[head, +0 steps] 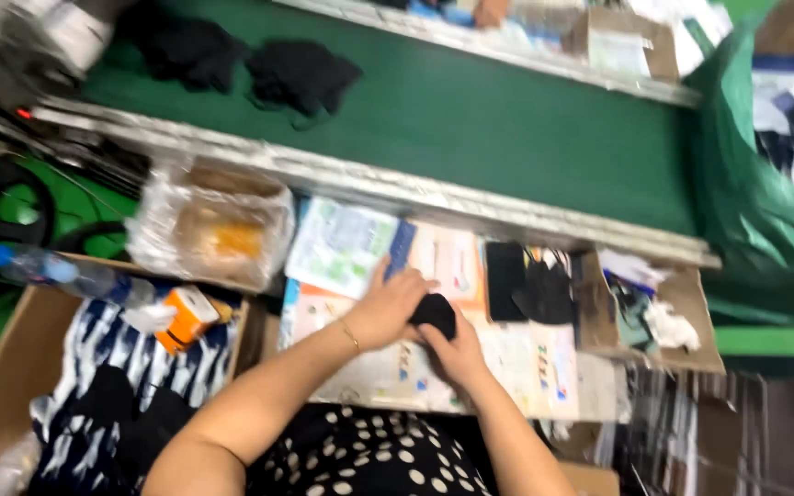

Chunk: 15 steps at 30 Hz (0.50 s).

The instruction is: Packaging black 3D face masks into plastic sleeves at a conveyor belt workstation.

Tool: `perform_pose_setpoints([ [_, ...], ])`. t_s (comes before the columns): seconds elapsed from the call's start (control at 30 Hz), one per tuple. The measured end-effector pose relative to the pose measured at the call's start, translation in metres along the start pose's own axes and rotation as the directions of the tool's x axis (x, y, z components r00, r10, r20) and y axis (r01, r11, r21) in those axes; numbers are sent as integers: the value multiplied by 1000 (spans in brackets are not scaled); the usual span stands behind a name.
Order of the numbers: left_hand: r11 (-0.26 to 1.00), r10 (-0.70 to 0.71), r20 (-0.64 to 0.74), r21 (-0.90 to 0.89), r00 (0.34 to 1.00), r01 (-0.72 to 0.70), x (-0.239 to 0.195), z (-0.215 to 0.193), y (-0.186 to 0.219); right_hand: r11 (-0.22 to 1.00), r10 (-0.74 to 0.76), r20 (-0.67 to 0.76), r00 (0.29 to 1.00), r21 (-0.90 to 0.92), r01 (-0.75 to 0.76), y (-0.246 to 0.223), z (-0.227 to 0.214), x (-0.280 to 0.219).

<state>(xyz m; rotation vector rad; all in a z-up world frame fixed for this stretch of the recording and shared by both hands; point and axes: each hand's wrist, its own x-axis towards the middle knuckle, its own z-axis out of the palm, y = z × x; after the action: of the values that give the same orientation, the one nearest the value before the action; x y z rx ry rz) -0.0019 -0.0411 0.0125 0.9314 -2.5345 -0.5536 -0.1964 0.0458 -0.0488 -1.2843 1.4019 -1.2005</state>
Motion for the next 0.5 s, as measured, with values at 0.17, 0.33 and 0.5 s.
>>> perform_pose_setpoints([
  [0.17, 973, -96, -300, -228, 949, 27, 17, -24, -71, 987, 152, -18, 988, 54, -151, 13, -21, 1],
  [0.33, 780, -341, -589, 258, 733, 571, 62, -71, -159, 963, 246, -69, 967, 132, -236, 5, -15, -5],
  [0.5, 763, -467, -452, 229, 760, 604, 73, -112, -116, 924, 314, -76, 946, 253, -286, -16, -15, -9],
])
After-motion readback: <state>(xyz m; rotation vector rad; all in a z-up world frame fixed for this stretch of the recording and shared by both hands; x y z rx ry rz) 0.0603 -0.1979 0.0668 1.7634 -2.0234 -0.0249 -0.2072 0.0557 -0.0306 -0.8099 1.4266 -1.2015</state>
